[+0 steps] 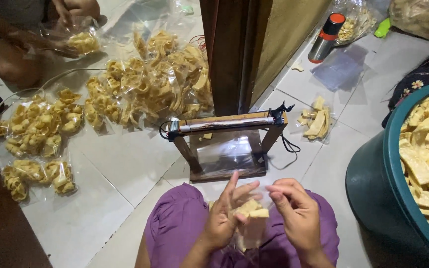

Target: Packaging fried snacks into small plastic bags and sealing them using a manual heat sealer.

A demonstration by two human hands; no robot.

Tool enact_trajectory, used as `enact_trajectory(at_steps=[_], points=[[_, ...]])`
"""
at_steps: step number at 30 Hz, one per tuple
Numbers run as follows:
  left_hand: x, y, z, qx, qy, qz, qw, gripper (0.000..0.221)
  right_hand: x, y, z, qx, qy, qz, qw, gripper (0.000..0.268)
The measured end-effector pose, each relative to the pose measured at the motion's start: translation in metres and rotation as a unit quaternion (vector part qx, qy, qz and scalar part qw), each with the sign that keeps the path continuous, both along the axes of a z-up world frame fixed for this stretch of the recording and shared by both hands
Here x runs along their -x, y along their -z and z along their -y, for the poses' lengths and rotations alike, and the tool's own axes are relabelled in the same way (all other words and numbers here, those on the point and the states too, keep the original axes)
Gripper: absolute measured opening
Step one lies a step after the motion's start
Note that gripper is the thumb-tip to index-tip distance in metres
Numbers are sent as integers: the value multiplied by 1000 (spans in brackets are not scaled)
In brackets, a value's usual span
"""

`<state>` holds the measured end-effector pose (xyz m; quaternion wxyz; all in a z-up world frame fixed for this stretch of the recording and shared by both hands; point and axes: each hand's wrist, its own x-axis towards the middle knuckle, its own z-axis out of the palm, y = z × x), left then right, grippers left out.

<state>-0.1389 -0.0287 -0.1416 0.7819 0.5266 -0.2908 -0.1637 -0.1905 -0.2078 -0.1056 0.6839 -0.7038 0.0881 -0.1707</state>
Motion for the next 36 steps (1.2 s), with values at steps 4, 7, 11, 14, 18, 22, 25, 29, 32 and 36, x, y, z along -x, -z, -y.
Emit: enact_trajectory(at_steps=[4, 7, 11, 14, 18, 22, 25, 29, 32, 36], points=[[4, -3, 7, -49, -138, 80, 986, 54, 2, -2, -9, 20, 26, 41, 999, 14], [7, -3, 7, -37, -315, 78, 945, 23, 3, -8, -17, -12, 13, 110, 994, 9], [3, -19, -5, 51, -259, 42, 964, 11, 3, -1, -6, 76, -11, 112, 991, 7], [-2, -25, -17, 35, -229, -58, 971, 6, -5, -5, 3, 4, -20, 66, 998, 2], [-8, -24, -18, -32, -235, -139, 962, 7, -14, -2, -3, -70, -16, 56, 996, 19], [-17, -26, -17, -74, -233, -177, 953, 35, -25, -4, 9, 15, -34, 0, 999, 25], [-26, -29, -15, -81, -199, -85, 973, 15, -34, 5, 17, -10, -47, -73, 996, 34], [-33, -15, -15, -90, -216, -43, 971, 36, -48, 17, 20, -94, -54, -73, 991, 35], [-48, -24, -12, -136, -220, 6, 966, 38, -65, 11, 18, 30, -41, -42, 998, 34], [-62, -3, -10, -158, -223, -70, 959, 44, -86, 11, 18, 234, -17, -41, 971, 30]])
